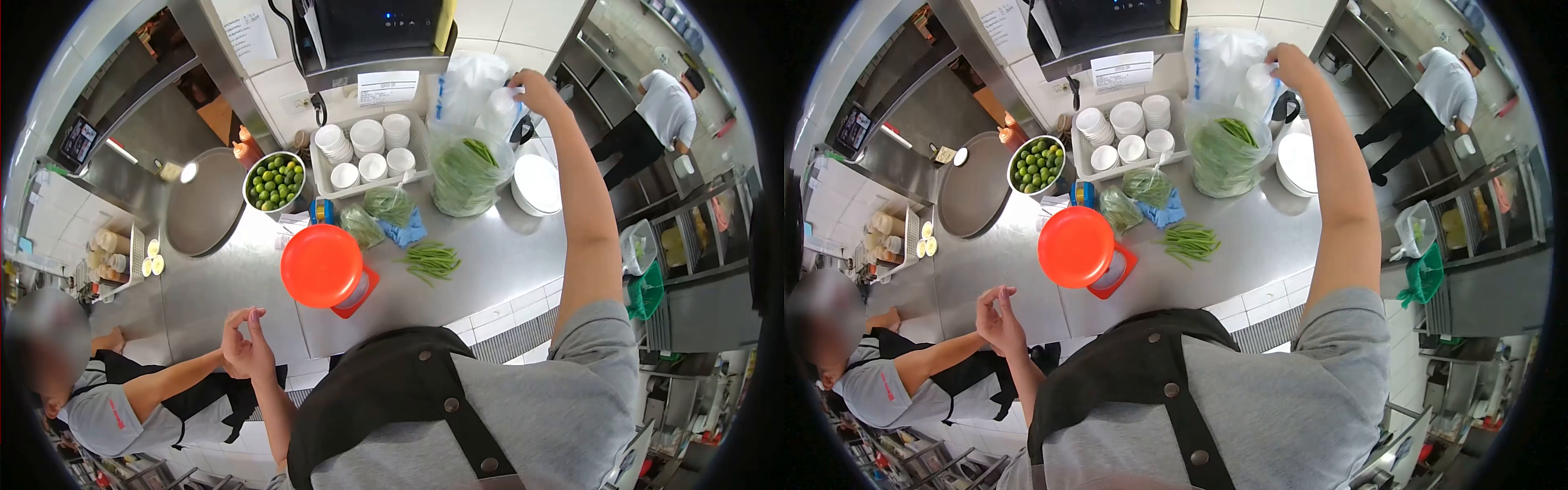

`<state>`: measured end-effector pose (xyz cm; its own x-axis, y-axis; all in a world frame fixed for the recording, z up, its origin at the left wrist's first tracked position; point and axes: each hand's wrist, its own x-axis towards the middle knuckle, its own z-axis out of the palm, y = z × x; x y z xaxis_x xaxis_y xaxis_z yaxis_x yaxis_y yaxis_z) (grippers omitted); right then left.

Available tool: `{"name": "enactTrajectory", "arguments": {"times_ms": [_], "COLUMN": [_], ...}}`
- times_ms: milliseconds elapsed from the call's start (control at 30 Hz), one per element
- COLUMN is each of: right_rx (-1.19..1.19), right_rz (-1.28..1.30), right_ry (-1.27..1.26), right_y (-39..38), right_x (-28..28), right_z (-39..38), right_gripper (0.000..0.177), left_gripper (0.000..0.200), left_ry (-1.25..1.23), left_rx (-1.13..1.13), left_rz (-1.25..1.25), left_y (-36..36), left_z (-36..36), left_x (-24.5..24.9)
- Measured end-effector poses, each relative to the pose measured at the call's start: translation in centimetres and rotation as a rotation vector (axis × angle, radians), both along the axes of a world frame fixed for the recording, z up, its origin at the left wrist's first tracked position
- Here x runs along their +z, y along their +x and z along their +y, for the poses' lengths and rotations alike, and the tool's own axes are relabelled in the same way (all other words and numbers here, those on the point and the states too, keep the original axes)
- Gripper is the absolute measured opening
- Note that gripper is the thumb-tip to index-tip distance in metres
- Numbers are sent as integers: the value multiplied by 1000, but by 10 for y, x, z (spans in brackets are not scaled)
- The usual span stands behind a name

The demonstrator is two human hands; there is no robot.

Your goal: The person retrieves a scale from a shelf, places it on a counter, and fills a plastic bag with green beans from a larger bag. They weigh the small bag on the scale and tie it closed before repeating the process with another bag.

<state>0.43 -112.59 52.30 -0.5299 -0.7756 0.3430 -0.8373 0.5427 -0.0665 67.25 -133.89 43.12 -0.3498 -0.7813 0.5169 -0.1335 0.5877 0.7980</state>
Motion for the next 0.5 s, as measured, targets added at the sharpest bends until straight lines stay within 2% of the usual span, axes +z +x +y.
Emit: {"name": "enactTrajectory", "arguments": {"times_ms": [100, 333, 367, 467, 500], "right_rx": [-77, -48, -54, -129, -87], "right_rz": [23, 147, 189, 591, 631], "right_ry": [85, -89, -277, -824, -913], "right_y": [-10, -2, 1, 21, 37], "right_x": [-5, 31, 36, 58, 67], "right_z": [-3, 2, 5, 1, -3], "right_gripper": [13, 13, 12, 9, 9], "left_gripper": [2, 4, 5, 5, 5], "left_ry": [8, -24, -28, 11, 7], "left_rx": [-23, -98, -105, -121, -129], "left_rz": [-15, 19, 14, 18, 18], "left_y": [0, -12, -13, -16, -18], "left_z": [6, 12, 12, 15, 16], "left_x": [-7, -3, -2, 0, 1]}}
